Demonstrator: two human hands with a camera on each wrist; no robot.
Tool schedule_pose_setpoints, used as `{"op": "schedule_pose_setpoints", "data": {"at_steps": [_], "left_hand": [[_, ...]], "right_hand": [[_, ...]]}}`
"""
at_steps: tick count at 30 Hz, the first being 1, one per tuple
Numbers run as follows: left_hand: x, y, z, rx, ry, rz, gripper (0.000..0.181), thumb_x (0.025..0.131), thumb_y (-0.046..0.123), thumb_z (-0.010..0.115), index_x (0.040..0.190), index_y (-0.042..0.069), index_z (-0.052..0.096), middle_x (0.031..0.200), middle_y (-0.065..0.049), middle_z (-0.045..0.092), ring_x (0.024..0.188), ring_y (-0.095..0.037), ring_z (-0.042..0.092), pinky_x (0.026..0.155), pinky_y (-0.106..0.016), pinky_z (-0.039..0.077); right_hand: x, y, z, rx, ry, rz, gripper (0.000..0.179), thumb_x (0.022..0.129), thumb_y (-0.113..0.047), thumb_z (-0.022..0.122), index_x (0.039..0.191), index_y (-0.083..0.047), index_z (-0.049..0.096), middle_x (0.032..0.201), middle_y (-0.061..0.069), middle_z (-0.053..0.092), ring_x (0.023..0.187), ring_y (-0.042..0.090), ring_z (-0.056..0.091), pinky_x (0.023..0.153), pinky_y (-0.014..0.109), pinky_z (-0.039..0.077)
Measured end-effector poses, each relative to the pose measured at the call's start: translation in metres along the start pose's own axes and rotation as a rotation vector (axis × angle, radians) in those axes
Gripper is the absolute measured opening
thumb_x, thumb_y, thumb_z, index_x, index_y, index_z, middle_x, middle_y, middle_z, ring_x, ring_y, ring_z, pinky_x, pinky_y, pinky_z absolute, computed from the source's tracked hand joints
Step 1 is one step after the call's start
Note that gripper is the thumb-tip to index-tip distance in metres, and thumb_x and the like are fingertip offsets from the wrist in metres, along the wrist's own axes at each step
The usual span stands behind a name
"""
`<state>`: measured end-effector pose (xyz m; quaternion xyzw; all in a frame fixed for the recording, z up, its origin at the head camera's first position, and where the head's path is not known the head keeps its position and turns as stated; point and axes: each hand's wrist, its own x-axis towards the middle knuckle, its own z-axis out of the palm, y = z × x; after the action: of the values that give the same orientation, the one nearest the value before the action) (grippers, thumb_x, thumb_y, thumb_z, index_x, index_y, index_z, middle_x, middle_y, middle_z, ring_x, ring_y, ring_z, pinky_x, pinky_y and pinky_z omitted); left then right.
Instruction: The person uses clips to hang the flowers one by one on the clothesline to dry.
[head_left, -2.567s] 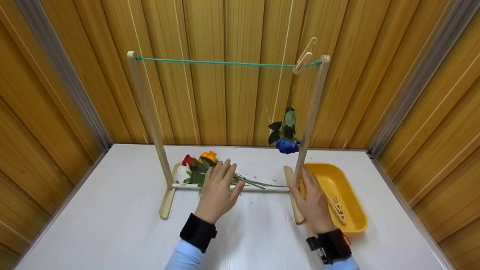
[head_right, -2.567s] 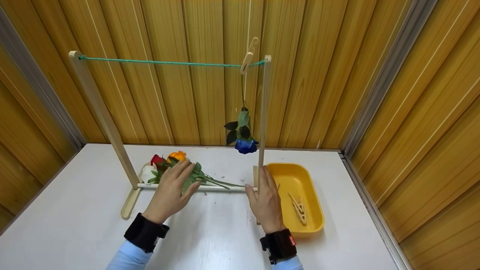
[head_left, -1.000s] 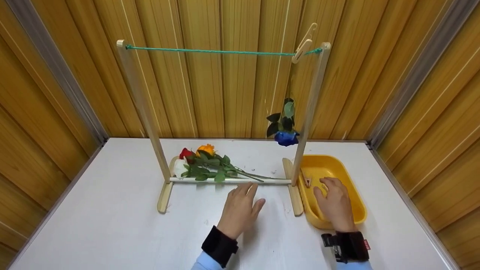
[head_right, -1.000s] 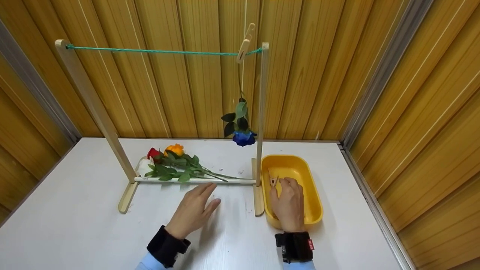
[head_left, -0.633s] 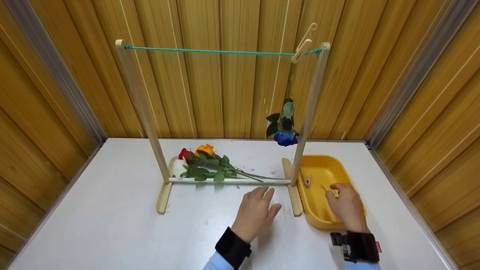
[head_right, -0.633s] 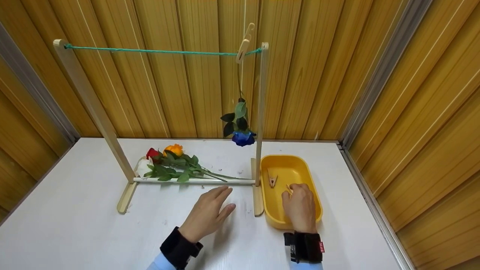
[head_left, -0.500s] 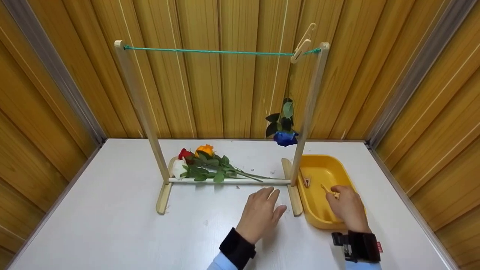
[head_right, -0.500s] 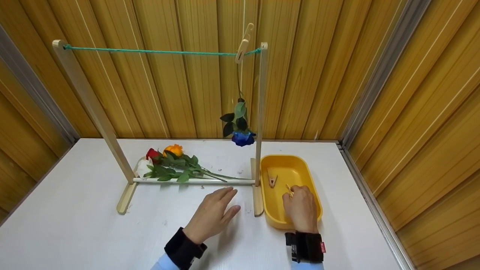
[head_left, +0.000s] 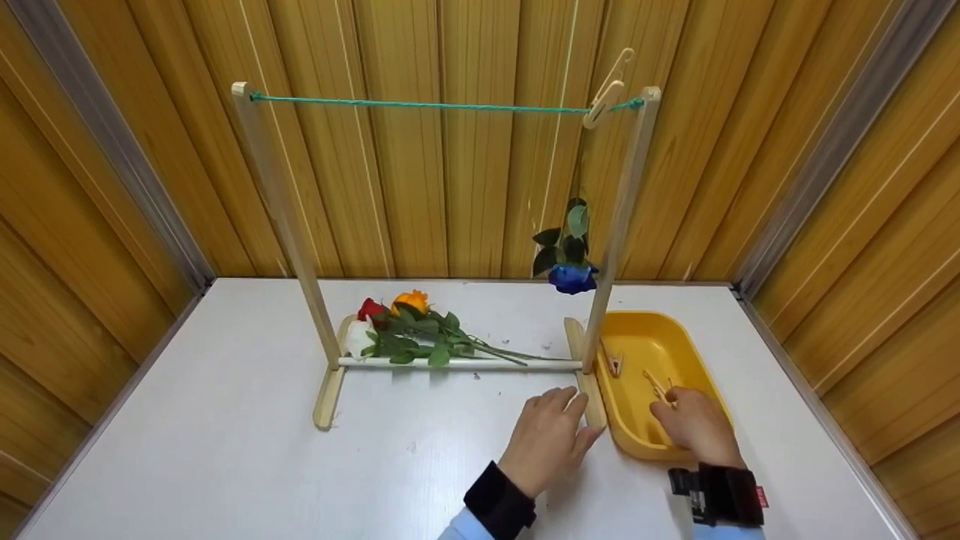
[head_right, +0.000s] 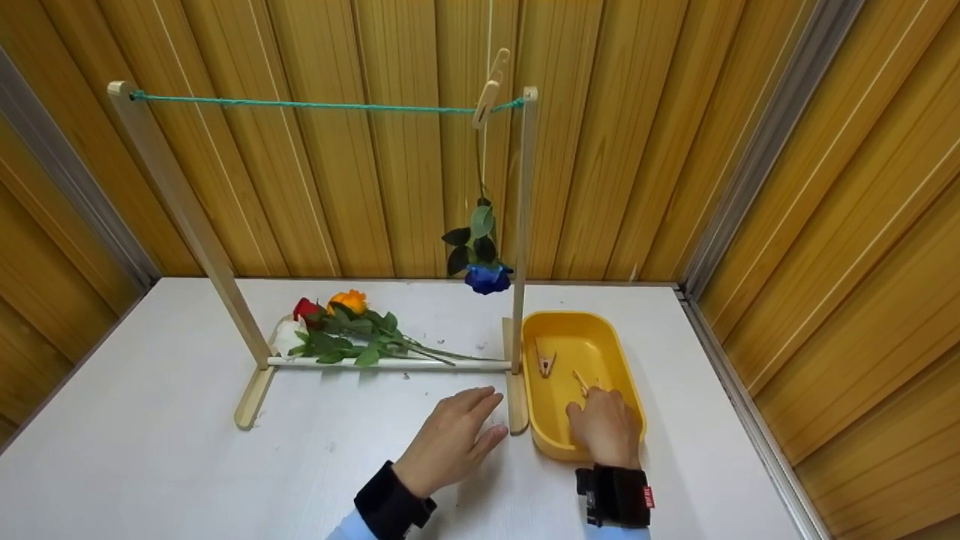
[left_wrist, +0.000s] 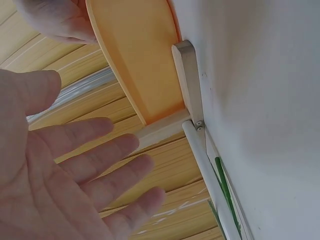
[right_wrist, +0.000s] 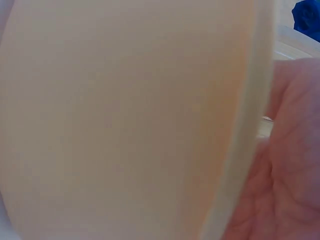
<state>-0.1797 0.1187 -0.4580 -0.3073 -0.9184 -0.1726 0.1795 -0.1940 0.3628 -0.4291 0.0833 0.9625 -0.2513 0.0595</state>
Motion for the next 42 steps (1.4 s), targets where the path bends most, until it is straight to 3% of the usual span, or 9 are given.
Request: {"op": "schedule_pose_setpoints", "data": {"at_steps": [10, 14, 17, 21, 24, 27, 30, 33, 42], "left_hand": [[-0.004, 0.003, 0.006, 0.001, -0.024, 0.011, 0.039, 0.104, 0.042, 0.060, 0.128, 0.012, 0.069, 0.125, -0.005, 0.069, 0.118, -0.020, 0.065, 0.096, -0.036, 0.053], [-0.005, 0.001, 0.006, 0.008, -0.031, 0.008, 0.042, 0.105, 0.044, 0.057, 0.128, 0.012, 0.069, 0.125, -0.005, 0.070, 0.116, -0.020, 0.066, 0.095, -0.036, 0.054], [-0.005, -0.001, 0.006, 0.010, -0.032, 0.007, 0.043, 0.105, 0.045, 0.058, 0.128, 0.011, 0.070, 0.126, -0.006, 0.070, 0.116, -0.021, 0.066, 0.095, -0.036, 0.054], [-0.005, -0.003, 0.005, 0.004, -0.011, 0.011, 0.042, 0.103, 0.044, 0.061, 0.127, 0.010, 0.070, 0.126, -0.007, 0.070, 0.116, -0.022, 0.066, 0.094, -0.038, 0.055], [-0.005, -0.006, 0.004, -0.004, 0.003, 0.008, 0.042, 0.103, 0.043, 0.062, 0.126, 0.009, 0.070, 0.126, -0.008, 0.070, 0.116, -0.023, 0.066, 0.094, -0.038, 0.055], [-0.005, -0.008, 0.003, -0.013, -0.003, -0.001, 0.042, 0.104, 0.042, 0.060, 0.127, 0.008, 0.070, 0.127, -0.008, 0.070, 0.117, -0.023, 0.066, 0.095, -0.039, 0.054], [-0.005, -0.009, 0.001, -0.009, -0.014, -0.008, 0.043, 0.104, 0.042, 0.059, 0.128, 0.008, 0.069, 0.128, -0.008, 0.069, 0.118, -0.023, 0.065, 0.096, -0.039, 0.054], [-0.005, -0.009, 0.000, -0.008, -0.013, -0.008, 0.042, 0.104, 0.041, 0.060, 0.128, 0.008, 0.069, 0.128, -0.008, 0.069, 0.118, -0.024, 0.065, 0.096, -0.039, 0.055], [-0.005, -0.012, -0.002, -0.001, 0.006, 0.007, 0.041, 0.103, 0.040, 0.063, 0.127, 0.007, 0.070, 0.127, -0.009, 0.070, 0.115, -0.025, 0.066, 0.094, -0.039, 0.055]], "right_hand": [[-0.002, 0.008, 0.007, -0.039, -0.049, -0.019, 0.039, 0.099, -0.024, 0.057, 0.108, 0.012, 0.069, 0.098, 0.023, 0.064, 0.087, 0.032, 0.058, 0.073, 0.039, 0.047], [-0.001, 0.011, 0.010, -0.069, -0.080, -0.036, 0.042, 0.099, -0.025, 0.057, 0.116, 0.011, 0.069, 0.117, 0.034, 0.061, 0.102, 0.039, 0.058, 0.090, 0.051, 0.050], [-0.001, 0.013, 0.011, -0.105, -0.103, -0.055, 0.047, 0.100, -0.027, 0.057, 0.122, 0.014, 0.065, 0.132, 0.042, 0.051, 0.115, 0.048, 0.055, 0.103, 0.062, 0.043], [-0.001, 0.012, 0.010, -0.101, -0.145, -0.031, 0.054, 0.102, -0.030, 0.056, 0.126, 0.017, 0.060, 0.133, 0.043, 0.046, 0.115, 0.050, 0.053, 0.104, 0.063, 0.042], [0.000, 0.009, 0.009, -0.073, -0.161, -0.003, 0.054, 0.103, -0.031, 0.056, 0.125, 0.018, 0.060, 0.122, 0.038, 0.051, 0.104, 0.042, 0.053, 0.097, 0.056, 0.046], [0.000, 0.007, 0.008, -0.024, -0.150, 0.023, 0.043, 0.103, -0.028, 0.056, 0.111, 0.013, 0.068, 0.096, 0.024, 0.059, 0.086, 0.031, 0.056, 0.077, 0.042, 0.049], [0.000, 0.005, 0.007, 0.026, -0.109, 0.039, 0.037, 0.103, -0.024, 0.056, 0.103, 0.010, 0.070, 0.080, 0.012, 0.058, 0.073, 0.021, 0.055, 0.064, 0.032, 0.042], [-0.001, 0.003, 0.006, 0.088, -0.034, 0.047, 0.035, 0.102, -0.020, 0.057, 0.109, 0.012, 0.070, 0.084, 0.013, 0.061, 0.070, 0.021, 0.055, 0.060, 0.030, 0.042], [-0.002, 0.001, 0.004, 0.128, 0.299, -0.025, 0.016, 0.095, -0.004, 0.065, 0.101, 0.009, 0.074, 0.097, 0.025, 0.071, 0.084, 0.033, 0.061, 0.070, 0.037, 0.051]]}}
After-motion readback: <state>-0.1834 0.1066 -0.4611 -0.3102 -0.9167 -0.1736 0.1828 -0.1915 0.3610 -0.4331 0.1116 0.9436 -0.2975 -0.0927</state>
